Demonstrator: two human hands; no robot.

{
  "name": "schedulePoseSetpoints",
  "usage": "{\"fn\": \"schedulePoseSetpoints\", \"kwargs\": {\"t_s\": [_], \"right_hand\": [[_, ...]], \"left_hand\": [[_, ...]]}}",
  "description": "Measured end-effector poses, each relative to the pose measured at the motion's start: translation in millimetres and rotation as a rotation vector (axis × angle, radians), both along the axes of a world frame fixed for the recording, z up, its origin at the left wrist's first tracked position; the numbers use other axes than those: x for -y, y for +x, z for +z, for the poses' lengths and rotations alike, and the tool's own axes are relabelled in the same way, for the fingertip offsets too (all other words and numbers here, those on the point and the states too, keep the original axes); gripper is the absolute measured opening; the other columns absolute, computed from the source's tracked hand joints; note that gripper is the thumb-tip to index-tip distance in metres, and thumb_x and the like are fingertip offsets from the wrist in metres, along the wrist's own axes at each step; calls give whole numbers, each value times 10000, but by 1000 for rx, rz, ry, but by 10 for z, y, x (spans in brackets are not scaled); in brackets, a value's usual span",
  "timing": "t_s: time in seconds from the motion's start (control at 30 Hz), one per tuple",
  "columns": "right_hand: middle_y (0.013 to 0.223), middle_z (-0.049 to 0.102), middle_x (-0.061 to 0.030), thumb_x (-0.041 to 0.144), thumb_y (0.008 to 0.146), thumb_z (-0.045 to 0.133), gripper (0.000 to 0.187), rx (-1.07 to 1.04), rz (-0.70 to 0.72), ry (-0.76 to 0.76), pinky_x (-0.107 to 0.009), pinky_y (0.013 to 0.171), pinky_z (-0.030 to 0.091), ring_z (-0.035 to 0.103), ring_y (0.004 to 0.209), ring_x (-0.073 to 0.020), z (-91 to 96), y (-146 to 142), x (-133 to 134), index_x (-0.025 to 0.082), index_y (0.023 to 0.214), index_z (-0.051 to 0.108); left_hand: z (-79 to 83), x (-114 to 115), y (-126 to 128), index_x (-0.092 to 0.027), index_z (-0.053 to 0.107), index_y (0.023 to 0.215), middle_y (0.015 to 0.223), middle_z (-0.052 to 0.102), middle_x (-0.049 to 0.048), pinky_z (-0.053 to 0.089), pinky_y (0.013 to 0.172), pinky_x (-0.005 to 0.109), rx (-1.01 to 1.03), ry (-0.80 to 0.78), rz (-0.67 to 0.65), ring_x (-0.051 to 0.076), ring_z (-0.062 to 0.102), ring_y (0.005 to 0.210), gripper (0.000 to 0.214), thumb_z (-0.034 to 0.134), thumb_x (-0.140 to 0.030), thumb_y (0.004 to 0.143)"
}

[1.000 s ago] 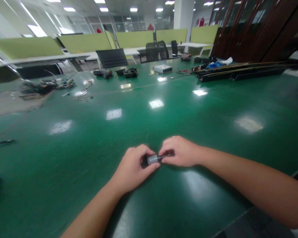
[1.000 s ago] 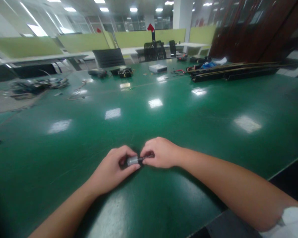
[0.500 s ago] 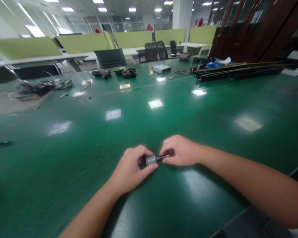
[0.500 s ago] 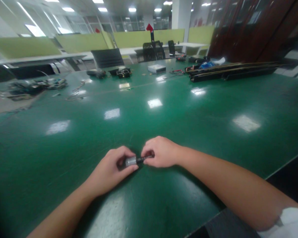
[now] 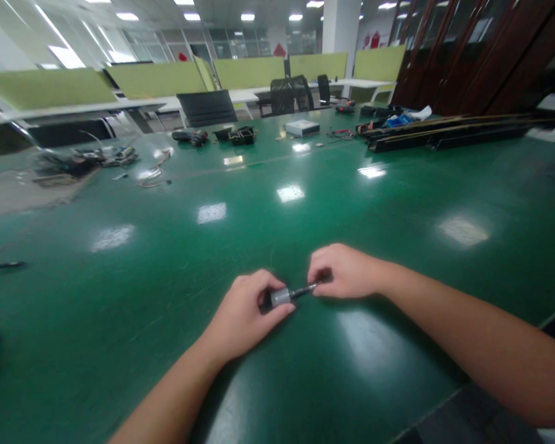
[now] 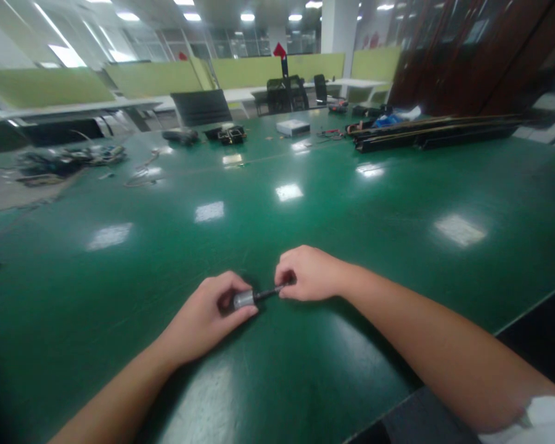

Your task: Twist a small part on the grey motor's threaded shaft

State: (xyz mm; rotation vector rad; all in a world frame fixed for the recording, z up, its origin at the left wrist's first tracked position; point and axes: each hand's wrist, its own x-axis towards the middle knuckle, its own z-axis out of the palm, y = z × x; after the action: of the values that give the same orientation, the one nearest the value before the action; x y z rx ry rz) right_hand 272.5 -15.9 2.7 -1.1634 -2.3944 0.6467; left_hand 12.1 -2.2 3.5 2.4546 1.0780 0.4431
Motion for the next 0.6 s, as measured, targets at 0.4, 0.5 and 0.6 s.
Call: {"fn": "schedulePoseSetpoints", "kwargs": {"t_s": [0.4,0.5,0.6], "right_hand": [[776,669,-4,185,761,783,112,-29,-16,-121,-225,636,444,592,682,-113,61,127,-27,156,869,774],[798,681,-14,201,779,783,112,-47,-9,-100,-231,649,443,599,703,-120,46,90,-23,162,884,778],[815,686,-21,236,806,777,112,-50,-2,-65,-240,663,430,603,729,-129,7,-6,-6,171,897,785]], "left_hand": [[-15,1,-17,-220,675,945,806,645,8,408,692,307,-9,1,-4,192,570,739,248,717,-441,842],[-10,1,-15,-220,678,932,789,643,5,405,684,304,0,2,-2,190,568,725,245,720,-442,836],[-3,-3,-9,-219,679,922,783,639,3,403,678,301,4,2,-8,185,565,714,240,713,-443,840]]}}
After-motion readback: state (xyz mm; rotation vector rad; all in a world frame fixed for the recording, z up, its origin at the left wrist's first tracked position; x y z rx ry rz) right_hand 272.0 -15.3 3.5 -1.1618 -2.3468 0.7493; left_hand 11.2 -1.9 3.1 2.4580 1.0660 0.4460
